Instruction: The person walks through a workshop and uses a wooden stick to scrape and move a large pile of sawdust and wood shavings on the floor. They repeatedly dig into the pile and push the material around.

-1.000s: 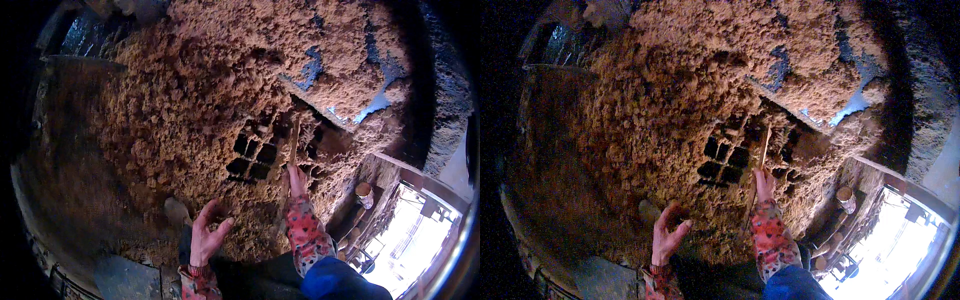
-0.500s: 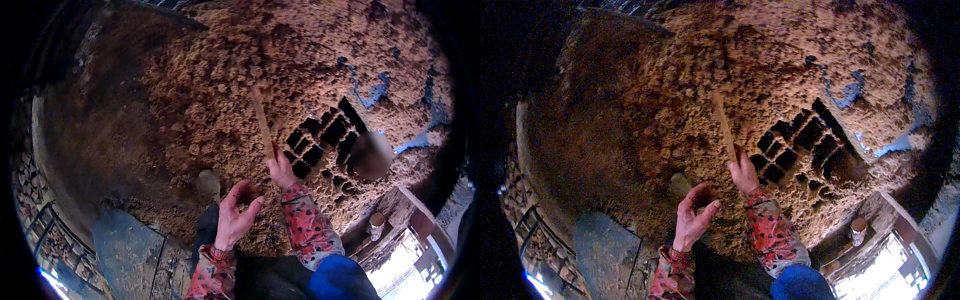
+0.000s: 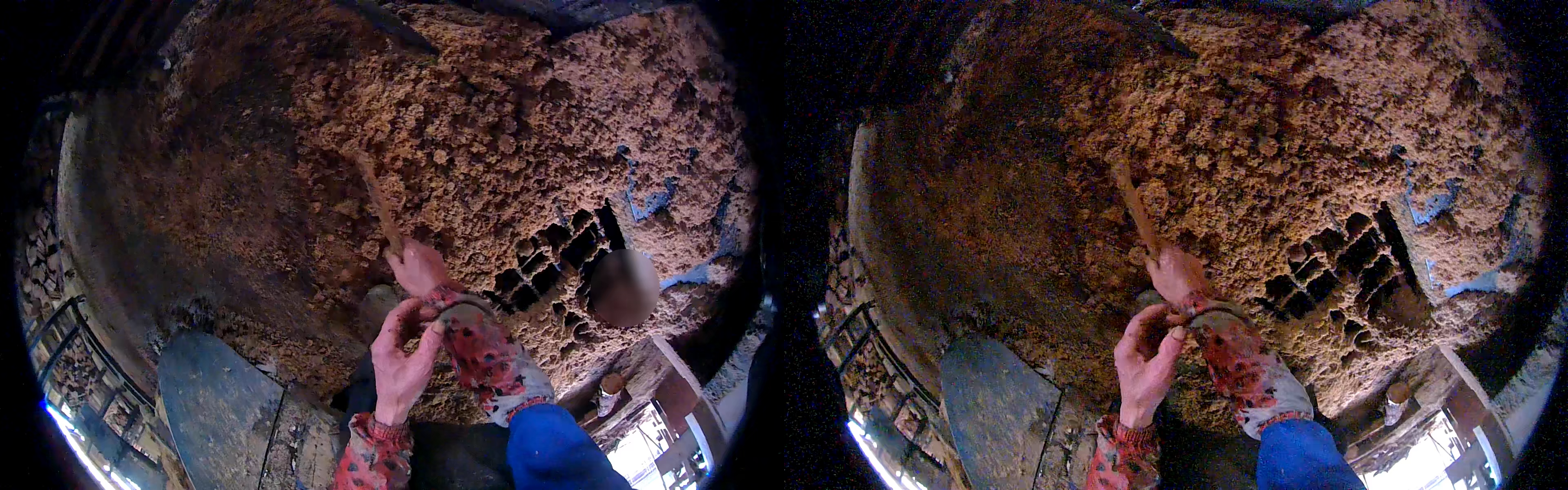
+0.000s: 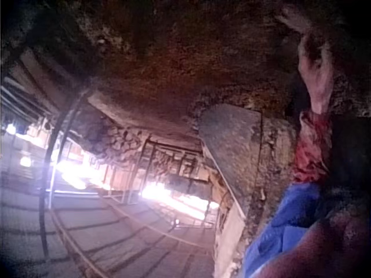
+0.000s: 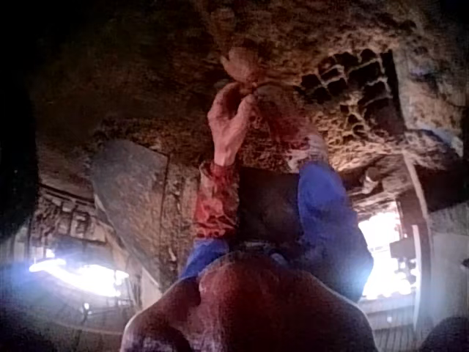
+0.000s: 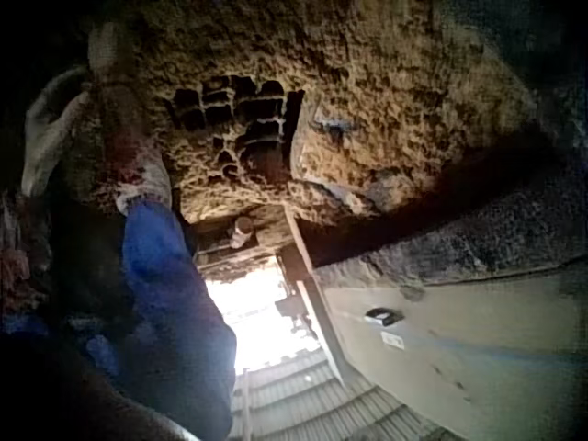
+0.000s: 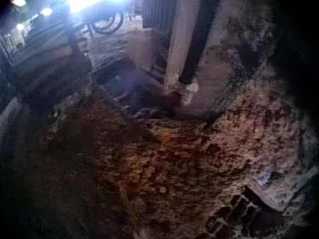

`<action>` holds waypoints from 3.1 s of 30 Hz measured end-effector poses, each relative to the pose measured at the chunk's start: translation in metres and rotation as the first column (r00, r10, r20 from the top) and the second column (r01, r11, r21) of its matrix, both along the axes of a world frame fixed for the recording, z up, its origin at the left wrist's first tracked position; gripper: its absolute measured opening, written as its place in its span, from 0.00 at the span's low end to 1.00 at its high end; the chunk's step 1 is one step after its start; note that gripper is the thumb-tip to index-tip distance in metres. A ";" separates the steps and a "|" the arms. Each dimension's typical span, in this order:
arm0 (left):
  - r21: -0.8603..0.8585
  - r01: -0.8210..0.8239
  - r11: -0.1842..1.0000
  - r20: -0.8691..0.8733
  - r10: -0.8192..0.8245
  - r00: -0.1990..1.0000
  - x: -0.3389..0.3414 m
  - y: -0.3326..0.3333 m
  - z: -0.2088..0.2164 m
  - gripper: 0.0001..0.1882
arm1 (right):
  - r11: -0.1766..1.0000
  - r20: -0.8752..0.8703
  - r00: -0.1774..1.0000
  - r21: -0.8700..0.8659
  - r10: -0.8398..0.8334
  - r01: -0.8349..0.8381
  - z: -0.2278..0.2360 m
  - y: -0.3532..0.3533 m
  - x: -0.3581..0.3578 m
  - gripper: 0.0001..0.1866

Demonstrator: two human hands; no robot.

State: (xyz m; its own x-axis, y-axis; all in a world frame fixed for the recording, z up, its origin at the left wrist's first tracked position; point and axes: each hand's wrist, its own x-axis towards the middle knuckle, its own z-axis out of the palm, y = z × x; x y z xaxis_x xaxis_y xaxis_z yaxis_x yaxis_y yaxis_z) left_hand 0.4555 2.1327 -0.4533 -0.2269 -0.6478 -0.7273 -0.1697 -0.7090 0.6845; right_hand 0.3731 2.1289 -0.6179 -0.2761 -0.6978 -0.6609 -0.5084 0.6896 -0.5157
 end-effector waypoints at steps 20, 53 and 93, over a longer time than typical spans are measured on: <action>0.057 -0.164 0.985 0.016 0.163 0.987 0.037 -0.037 0.003 0.18 | 0.939 -0.311 0.919 -0.164 0.243 -0.304 -0.107 -0.118 0.056 0.10; 0.120 0.121 0.985 -0.118 -0.107 0.987 -0.010 0.040 0.014 0.22 | 0.994 -0.315 0.947 0.106 0.057 -0.025 0.016 0.164 -0.124 0.16; -0.202 0.534 0.821 0.279 -0.474 0.835 0.000 0.043 -0.012 0.36 | 0.902 0.408 0.818 0.027 -0.404 0.432 0.048 0.025 -0.126 0.22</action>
